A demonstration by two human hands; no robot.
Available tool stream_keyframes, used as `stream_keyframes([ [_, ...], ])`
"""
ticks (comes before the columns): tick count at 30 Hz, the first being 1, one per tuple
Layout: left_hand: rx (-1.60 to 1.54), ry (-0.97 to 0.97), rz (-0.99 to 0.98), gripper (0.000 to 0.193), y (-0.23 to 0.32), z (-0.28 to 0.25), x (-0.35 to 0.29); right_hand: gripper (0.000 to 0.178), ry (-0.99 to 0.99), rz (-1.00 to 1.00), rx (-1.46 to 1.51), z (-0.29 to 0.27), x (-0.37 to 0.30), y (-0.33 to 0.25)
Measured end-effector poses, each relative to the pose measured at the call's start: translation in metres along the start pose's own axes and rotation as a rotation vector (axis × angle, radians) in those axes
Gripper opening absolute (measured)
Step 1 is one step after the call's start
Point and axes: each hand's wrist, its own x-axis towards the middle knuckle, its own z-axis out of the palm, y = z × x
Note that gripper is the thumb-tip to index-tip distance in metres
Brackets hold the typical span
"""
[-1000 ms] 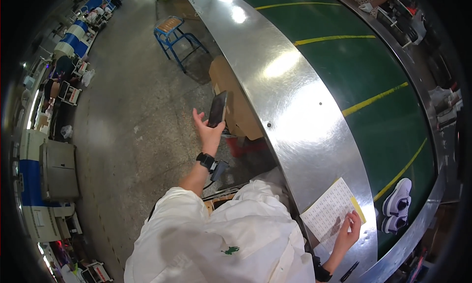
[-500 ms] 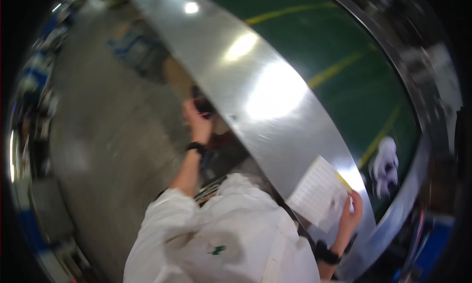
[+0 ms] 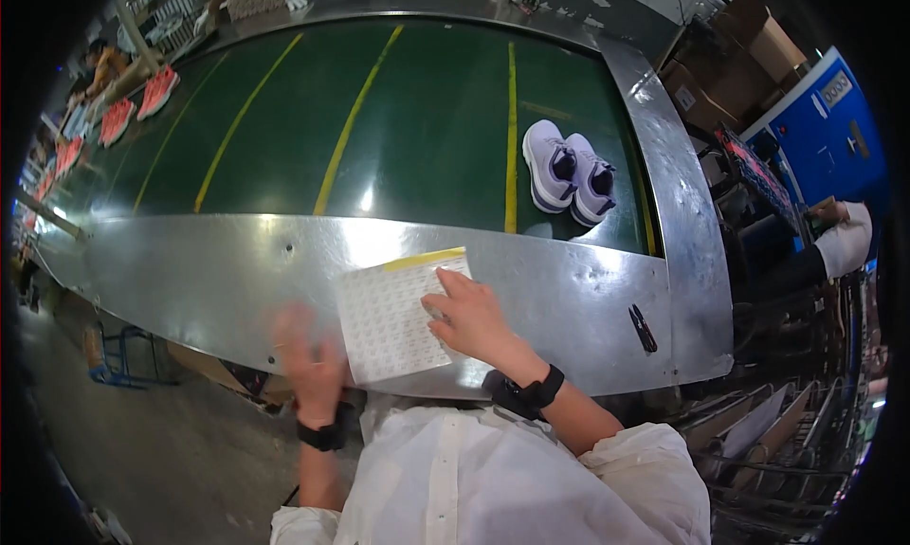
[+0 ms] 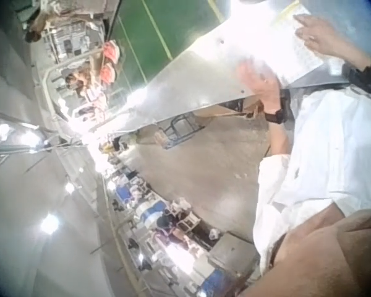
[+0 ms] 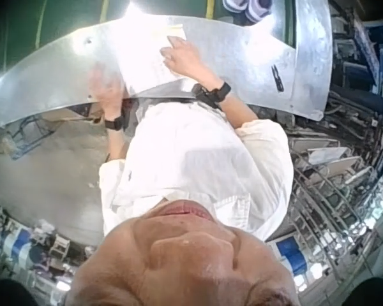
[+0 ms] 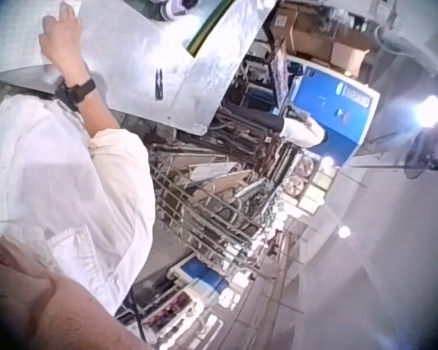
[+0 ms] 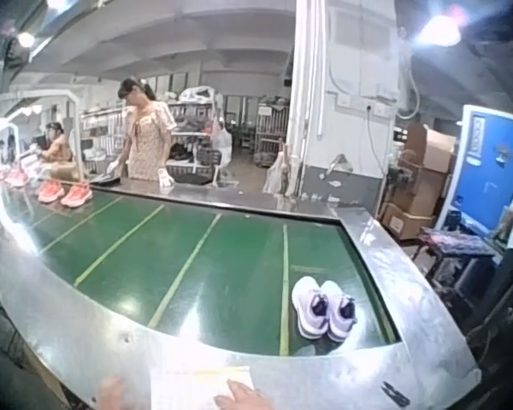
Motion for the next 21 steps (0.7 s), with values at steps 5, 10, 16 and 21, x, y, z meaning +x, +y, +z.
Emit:
stream_keyframes([
  [5, -0.079, -0.427, 0.201, 0.044, 0.026, 0.040, 0.004, 0.038, 0.355, 0.128, 0.078, -0.060, 0.047, 0.051],
  [10, -0.053, -0.500, 0.173, 0.046, 0.021, 0.050, -0.012, 0.061, 0.153, 0.558, -0.286, -0.124, 0.048, 0.173],
  [16, -0.020, -0.496, 0.150, 0.045, 0.020, 0.037, -0.008, 0.061, -0.131, 0.564, -0.290, -0.102, 0.088, 0.182],
  [21, -0.019, -0.567, 0.169, 0.046, 0.019, 0.038, -0.007, 0.051, -0.001, 0.453, -0.235, -0.105, 0.070, 0.195],
])
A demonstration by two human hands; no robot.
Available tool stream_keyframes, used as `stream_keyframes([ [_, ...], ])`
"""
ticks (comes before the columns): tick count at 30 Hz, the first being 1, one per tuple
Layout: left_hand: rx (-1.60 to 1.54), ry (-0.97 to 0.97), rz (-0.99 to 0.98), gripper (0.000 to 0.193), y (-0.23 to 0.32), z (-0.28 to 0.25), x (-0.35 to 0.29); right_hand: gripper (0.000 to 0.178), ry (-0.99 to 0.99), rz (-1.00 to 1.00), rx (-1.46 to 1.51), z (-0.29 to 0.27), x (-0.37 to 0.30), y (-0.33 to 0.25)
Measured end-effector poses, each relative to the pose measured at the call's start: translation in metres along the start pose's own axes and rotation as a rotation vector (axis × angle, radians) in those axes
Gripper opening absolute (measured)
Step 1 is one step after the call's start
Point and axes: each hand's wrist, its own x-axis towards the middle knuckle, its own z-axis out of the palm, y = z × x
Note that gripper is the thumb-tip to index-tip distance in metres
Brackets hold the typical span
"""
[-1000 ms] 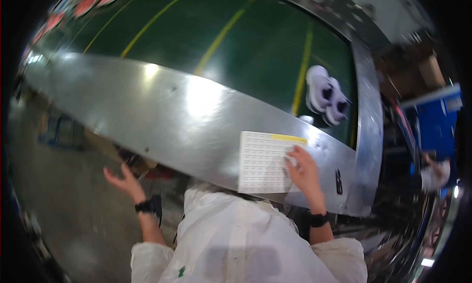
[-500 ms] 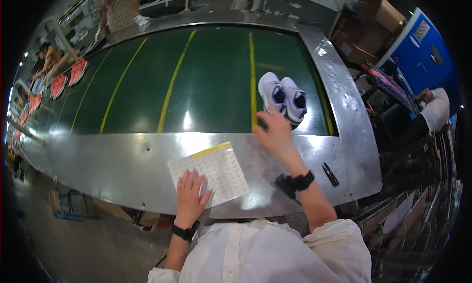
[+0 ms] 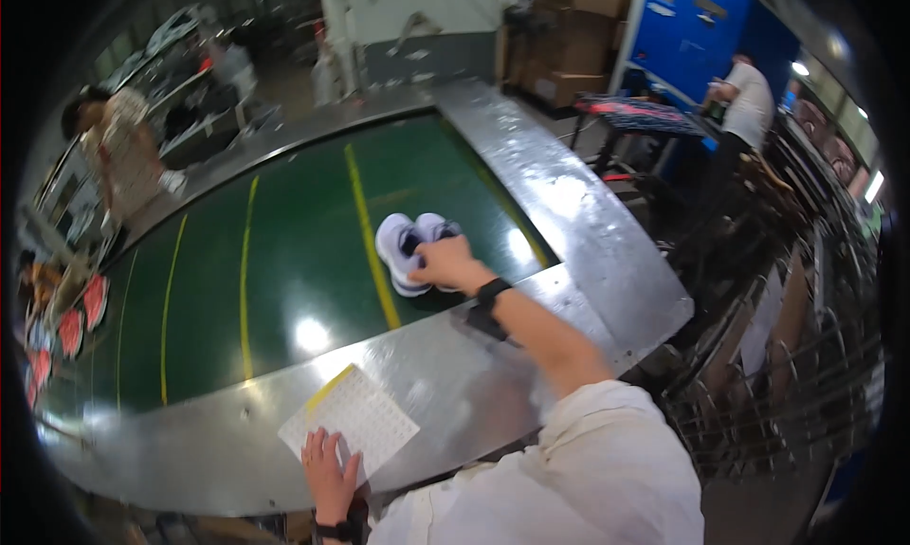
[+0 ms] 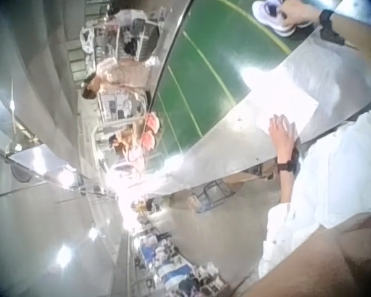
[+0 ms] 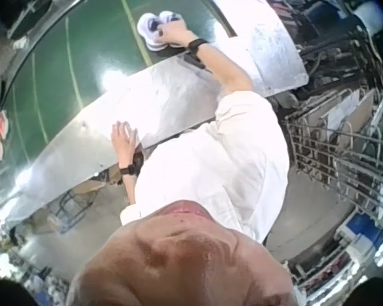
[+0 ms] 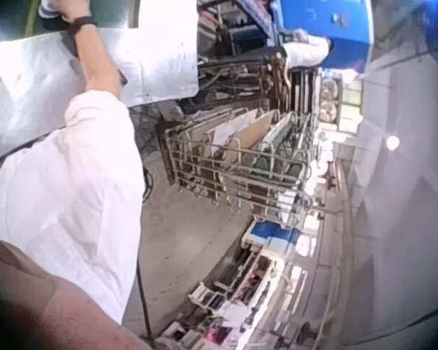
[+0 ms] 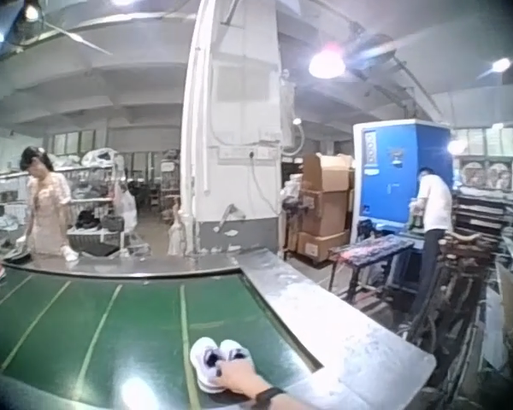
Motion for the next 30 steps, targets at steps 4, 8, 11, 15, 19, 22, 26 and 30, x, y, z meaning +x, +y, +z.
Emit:
stream_keyframes([
  [4, 0.052, 0.038, 0.009, 0.042, -0.021, -0.012, -0.008, 0.053, 0.017, -0.065, 0.117, -0.053, -0.081, -0.070],
  [8, -0.240, 0.153, -0.100, 0.034, -0.011, -0.017, 0.013, 0.040, 0.078, -0.337, 0.099, -0.043, -0.172, -0.107],
  [11, -0.586, 0.053, -0.145, 0.041, 0.032, -0.019, 0.040, 0.036, 0.014, -0.400, 0.151, -0.027, -0.213, -0.128],
  [15, -0.771, 0.020, -0.119, 0.052, 0.064, -0.010, 0.048, 0.029, 0.022, -0.342, 0.395, -0.045, -0.219, -0.138],
  [19, -0.922, 0.039, -0.254, 0.060, 0.062, -0.006, 0.035, 0.019, 0.107, -0.019, 0.574, -0.054, -0.227, -0.104],
  [22, -0.817, -0.029, -0.205, 0.064, 0.068, -0.012, 0.032, 0.016, 0.172, 0.119, 0.629, -0.046, -0.228, -0.080],
  [26, -0.585, 0.067, -0.084, 0.065, 0.075, -0.006, 0.033, 0.015, 0.219, 0.038, 0.598, -0.038, -0.225, -0.077],
  [30, -0.597, 0.141, -0.134, 0.065, 0.078, 0.003, 0.033, 0.020, 0.217, 0.056, 0.702, -0.035, -0.218, -0.090],
])
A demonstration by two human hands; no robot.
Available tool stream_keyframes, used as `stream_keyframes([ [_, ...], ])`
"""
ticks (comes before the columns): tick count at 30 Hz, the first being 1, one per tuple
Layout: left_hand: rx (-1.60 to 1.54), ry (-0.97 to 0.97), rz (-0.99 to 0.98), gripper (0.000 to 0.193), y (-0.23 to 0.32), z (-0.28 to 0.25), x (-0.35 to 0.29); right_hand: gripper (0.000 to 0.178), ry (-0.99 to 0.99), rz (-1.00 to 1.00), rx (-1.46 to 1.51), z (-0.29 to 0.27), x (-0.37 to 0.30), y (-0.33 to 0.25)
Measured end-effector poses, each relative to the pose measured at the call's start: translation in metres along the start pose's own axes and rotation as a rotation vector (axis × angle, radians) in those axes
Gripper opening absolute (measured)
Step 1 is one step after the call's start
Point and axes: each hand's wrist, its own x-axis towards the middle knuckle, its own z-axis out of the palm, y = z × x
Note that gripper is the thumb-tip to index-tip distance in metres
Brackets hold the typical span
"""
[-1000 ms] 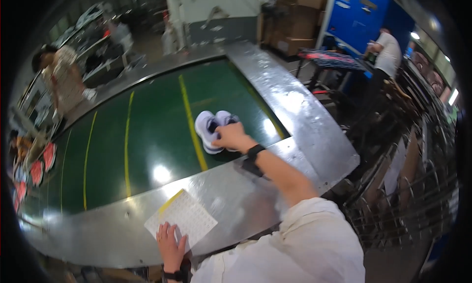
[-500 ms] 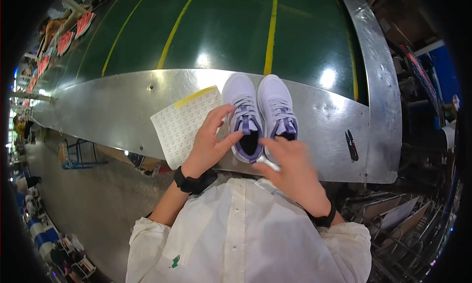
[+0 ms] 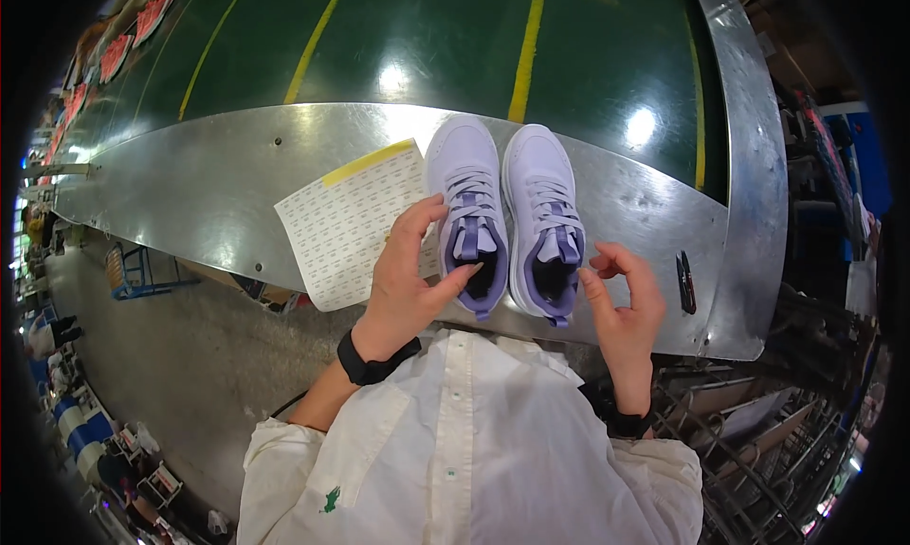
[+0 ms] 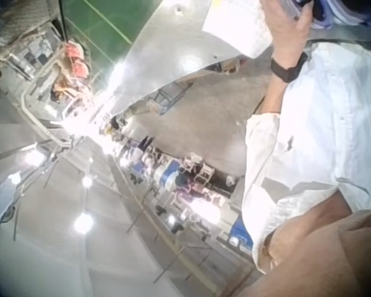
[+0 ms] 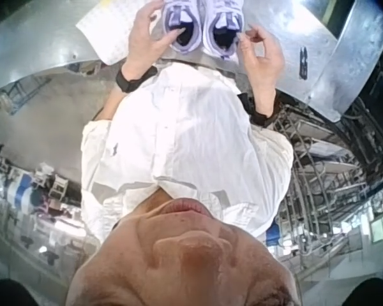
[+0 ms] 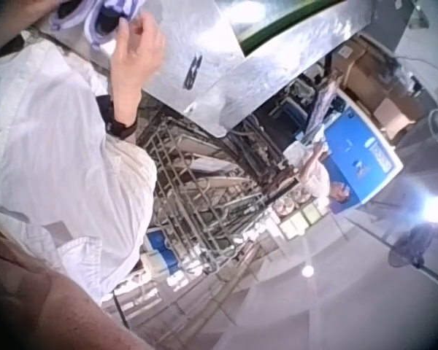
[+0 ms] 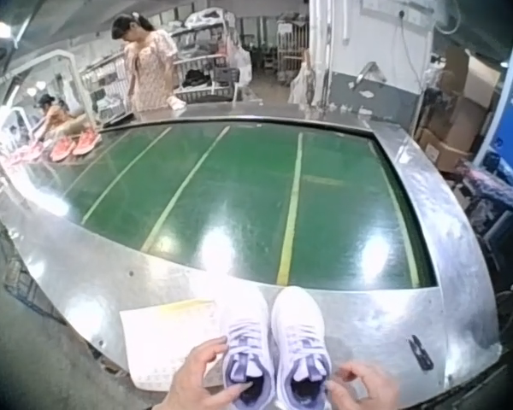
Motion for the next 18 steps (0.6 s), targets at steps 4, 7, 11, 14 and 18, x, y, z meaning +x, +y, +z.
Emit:
stream_keyframes([
  [4, -0.057, 0.001, -0.111, 0.068, -0.001, 0.003, -0.002, 0.030, -0.072, -0.077, -0.057, 0.004, 0.002, 0.006],
  [7, -0.069, -0.010, -0.170, 0.070, -0.001, 0.003, -0.002, 0.036, -0.106, -0.093, -0.075, 0.010, 0.001, 0.012],
  [11, -0.054, -0.037, -0.150, 0.069, -0.002, 0.001, -0.002, 0.035, -0.106, -0.130, -0.033, 0.016, -0.001, 0.020],
  [14, -0.057, -0.043, -0.155, 0.069, 0.001, 0.001, -0.002, 0.035, -0.066, -0.126, -0.010, 0.019, -0.004, 0.021],
  [18, -0.085, -0.044, -0.133, 0.066, 0.000, 0.005, -0.001, 0.036, -0.043, -0.095, -0.008, 0.017, -0.009, 0.025],
])
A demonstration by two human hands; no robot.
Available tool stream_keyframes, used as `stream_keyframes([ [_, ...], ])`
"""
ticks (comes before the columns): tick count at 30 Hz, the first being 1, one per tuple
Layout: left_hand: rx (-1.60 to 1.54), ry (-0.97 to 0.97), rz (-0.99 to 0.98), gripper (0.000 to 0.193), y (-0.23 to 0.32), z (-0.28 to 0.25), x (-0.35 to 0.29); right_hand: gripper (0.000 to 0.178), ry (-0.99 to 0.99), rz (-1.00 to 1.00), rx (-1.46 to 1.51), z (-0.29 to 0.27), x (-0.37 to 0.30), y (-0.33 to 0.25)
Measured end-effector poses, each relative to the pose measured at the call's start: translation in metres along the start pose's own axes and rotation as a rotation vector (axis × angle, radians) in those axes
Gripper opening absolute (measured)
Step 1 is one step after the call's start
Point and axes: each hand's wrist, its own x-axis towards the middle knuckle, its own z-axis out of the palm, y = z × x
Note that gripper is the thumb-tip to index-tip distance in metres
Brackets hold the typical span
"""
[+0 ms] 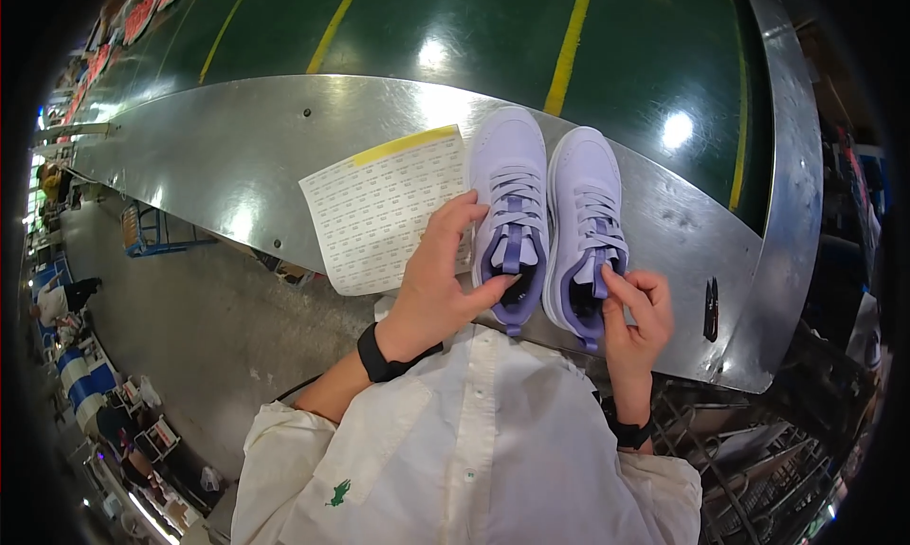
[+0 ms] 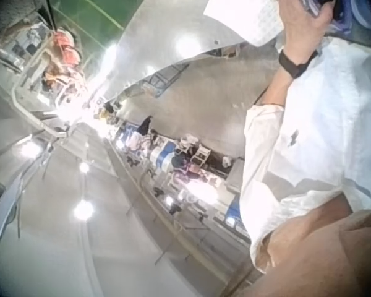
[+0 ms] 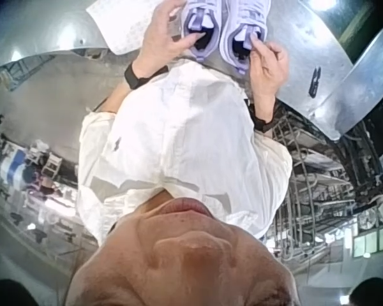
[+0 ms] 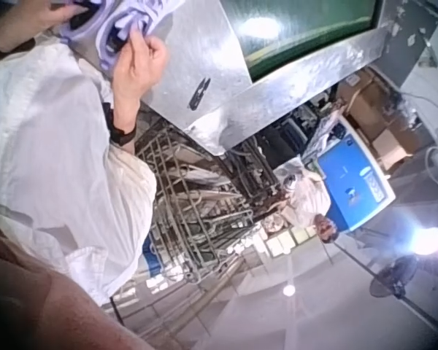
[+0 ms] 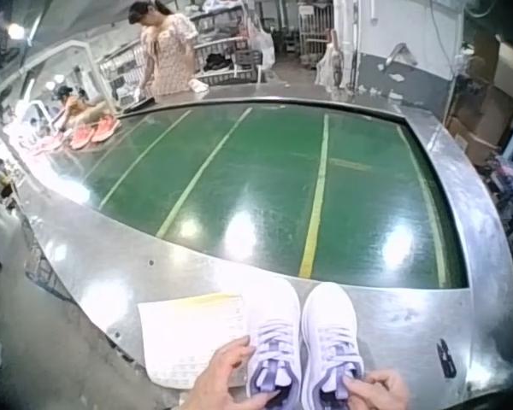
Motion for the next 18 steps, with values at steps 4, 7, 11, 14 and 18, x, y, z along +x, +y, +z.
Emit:
stream_keyframes([
  [4, 0.030, -0.002, -0.032, 0.066, 0.001, -0.004, 0.000, 0.023, -0.074, 0.059, 0.100, -0.022, 0.008, 0.008],
  [7, 0.033, -0.049, -0.016, 0.068, 0.006, -0.012, 0.004, 0.026, 0.363, 0.385, 0.155, -0.067, 0.007, 0.066],
  [11, 0.107, -0.077, 0.227, 0.060, 0.026, -0.024, 0.021, 0.026, 0.166, 0.154, -0.955, -0.113, -0.011, 0.108],
  [14, 0.323, -0.093, 0.416, 0.045, 0.049, -0.017, 0.033, 0.025, 0.127, 0.434, -0.738, -0.113, -0.027, 0.127],
  [18, 0.466, -0.193, 0.410, 0.038, 0.063, 0.010, 0.038, 0.021, 0.231, 0.373, -0.518, -0.099, -0.026, 0.132],
])
